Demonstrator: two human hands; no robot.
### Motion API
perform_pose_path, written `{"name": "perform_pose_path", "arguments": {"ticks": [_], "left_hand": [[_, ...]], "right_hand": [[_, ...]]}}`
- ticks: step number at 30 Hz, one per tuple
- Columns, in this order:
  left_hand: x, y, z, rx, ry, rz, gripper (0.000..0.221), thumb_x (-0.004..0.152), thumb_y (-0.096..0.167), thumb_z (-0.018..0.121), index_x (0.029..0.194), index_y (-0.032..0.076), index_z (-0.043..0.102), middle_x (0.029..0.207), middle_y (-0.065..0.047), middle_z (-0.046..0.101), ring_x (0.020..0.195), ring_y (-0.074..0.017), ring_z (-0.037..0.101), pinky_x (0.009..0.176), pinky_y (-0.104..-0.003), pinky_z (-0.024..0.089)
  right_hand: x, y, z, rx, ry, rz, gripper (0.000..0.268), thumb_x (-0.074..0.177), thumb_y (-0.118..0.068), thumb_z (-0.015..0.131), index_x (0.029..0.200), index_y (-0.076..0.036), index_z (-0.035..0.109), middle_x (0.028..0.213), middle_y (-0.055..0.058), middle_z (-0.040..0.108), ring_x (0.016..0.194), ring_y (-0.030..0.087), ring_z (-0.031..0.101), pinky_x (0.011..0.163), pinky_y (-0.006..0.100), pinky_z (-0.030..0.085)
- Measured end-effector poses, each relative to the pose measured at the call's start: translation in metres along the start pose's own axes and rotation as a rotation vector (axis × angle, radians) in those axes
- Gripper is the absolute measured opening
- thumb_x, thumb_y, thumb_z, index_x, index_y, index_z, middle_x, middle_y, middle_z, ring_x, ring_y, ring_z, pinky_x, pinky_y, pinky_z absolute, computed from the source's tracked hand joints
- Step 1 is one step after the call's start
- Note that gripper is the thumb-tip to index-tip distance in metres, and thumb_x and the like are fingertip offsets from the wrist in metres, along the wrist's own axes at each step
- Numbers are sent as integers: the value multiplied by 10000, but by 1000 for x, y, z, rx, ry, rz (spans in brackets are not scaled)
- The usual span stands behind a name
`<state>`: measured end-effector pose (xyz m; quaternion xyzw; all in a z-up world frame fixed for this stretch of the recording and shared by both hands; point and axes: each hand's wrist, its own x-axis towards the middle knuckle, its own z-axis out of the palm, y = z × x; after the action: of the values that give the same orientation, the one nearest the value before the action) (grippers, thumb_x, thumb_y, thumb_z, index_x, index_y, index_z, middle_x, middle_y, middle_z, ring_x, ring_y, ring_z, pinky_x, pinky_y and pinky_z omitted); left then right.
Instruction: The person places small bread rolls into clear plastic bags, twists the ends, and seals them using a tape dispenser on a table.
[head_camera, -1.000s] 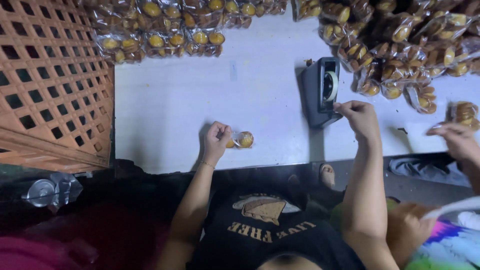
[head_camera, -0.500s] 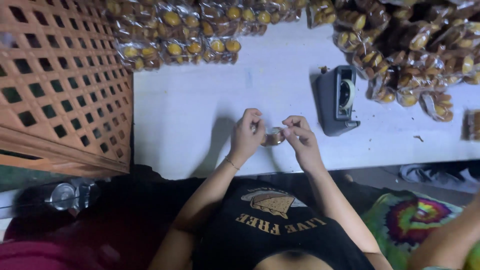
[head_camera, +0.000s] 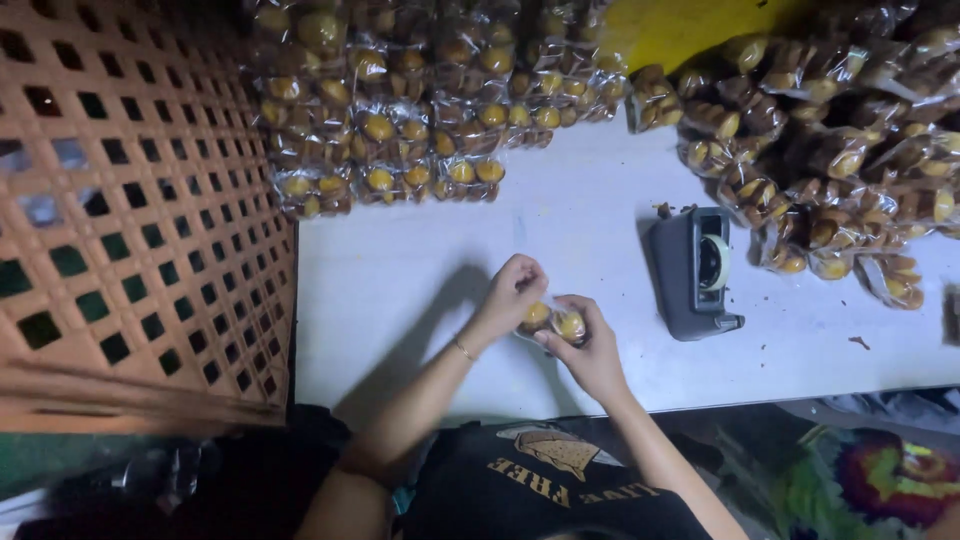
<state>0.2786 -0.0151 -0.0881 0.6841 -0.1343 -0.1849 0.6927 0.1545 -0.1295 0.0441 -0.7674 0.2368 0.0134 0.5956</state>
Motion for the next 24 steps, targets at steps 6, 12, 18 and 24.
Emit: {"name": "perform_pose_path", "arguments": {"ticks": [6,12,18,24], "left_hand": [[187,163,-128,983,690,350,399,1041,440,402,1059,191,713,1119,-57,708,1036,-265,643,771,-398,535],[264,177,-135,1047,536,314,105,898,343,762,950,267,811,1123,-98,693,1085,-401,603,946,-612,460],[189,193,-98,876,100,833,119,982,-10,556,1026,84,613,852,-80,669,750,-197,661,634,-288,576],[25,191,12,395,81,671,219,1054,350,543,959,157,582,799,-91,695,799,-336,714,729,-432,579]], "right_hand": [[0,35,-8,85,-215,181,364,835,-149,700,1187,-171,611,1045,76,688,818,180,677,687,303,581],[-5,39,-42,-196,-398,283,581,734,-375,751,1272,-174,665,1105,36,765,967,166,715,857,289,563],[77,42,-238,968,450,-496,293,1029,-242,609,1320,-207,604,1090,-53,649,965,58,589,918,215,530],[68,10,-118,400,46,-570,747,774,-438,841,1374,-94,559,1224,115,611,1077,188,585,908,312,497]]}}
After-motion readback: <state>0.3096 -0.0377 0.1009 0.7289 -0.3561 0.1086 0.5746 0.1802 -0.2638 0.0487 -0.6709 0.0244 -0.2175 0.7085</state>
